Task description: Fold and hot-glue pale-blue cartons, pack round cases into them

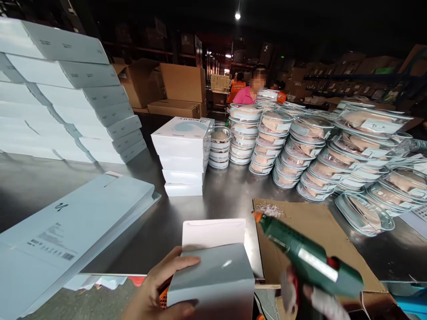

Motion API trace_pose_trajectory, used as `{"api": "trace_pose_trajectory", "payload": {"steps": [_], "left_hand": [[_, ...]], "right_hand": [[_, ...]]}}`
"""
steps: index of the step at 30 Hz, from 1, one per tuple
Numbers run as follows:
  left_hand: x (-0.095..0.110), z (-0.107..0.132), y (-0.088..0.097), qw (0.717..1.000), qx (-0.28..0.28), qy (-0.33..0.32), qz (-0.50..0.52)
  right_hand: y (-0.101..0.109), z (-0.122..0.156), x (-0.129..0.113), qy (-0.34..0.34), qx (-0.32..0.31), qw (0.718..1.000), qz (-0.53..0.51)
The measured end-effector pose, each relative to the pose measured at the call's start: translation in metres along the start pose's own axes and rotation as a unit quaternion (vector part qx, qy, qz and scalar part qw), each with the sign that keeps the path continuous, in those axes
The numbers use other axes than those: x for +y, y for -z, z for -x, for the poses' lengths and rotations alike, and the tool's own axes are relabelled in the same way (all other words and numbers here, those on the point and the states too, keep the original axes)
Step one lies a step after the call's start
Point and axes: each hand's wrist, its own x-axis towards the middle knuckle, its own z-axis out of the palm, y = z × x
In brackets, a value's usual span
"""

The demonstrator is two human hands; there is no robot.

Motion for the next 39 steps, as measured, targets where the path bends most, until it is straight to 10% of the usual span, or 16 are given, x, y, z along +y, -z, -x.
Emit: {"api": "trace_pose_trajectory", "payload": {"steps": [4, 7, 11, 15, 17, 22, 30, 36, 39], "left_hand": [[0.012, -0.006, 0.008, 0.998, -0.058, -0.007, -0.017], [0.026, -0.011, 0.006, 0.996, -0.080, -0.019, -0.025], [0.027, -0.011, -0.004, 0.998, -0.058, -0.013, -0.010], [0.012, -0.008, -0.016, 0.999, -0.046, -0.001, 0.010], [0.005, -0.007, -0.024, 0.996, -0.034, -0.016, 0.082], [-0.002, -0.013, -0.037, 0.964, 0.027, -0.072, 0.256], [0.001, -0.028, -0.010, 0.980, -0.118, -0.137, 0.082], [0.010, -0.039, 0.017, 0.933, 0.231, 0.068, 0.269], [0.001, -0.038, -0.008, 0.921, 0.255, 0.101, 0.278]], "right_hand": [[0.039, -0.028, -0.013, -0.185, 0.109, 0.967, -0.141], [0.074, -0.028, -0.014, -0.255, 0.174, 0.951, 0.004], [0.045, -0.016, -0.013, -0.035, 0.151, 0.983, 0.096], [-0.043, -0.017, -0.012, 0.112, -0.164, 0.980, 0.024], [-0.068, -0.017, -0.009, 0.122, -0.217, 0.967, 0.058], [-0.075, -0.017, -0.007, 0.271, -0.190, 0.926, 0.183], [-0.069, -0.030, -0.033, 0.324, -0.256, 0.874, 0.257], [-0.059, -0.029, -0.031, 0.123, -0.099, 0.987, 0.042], [-0.063, -0.029, -0.026, 0.077, -0.050, 0.996, 0.020]]}}
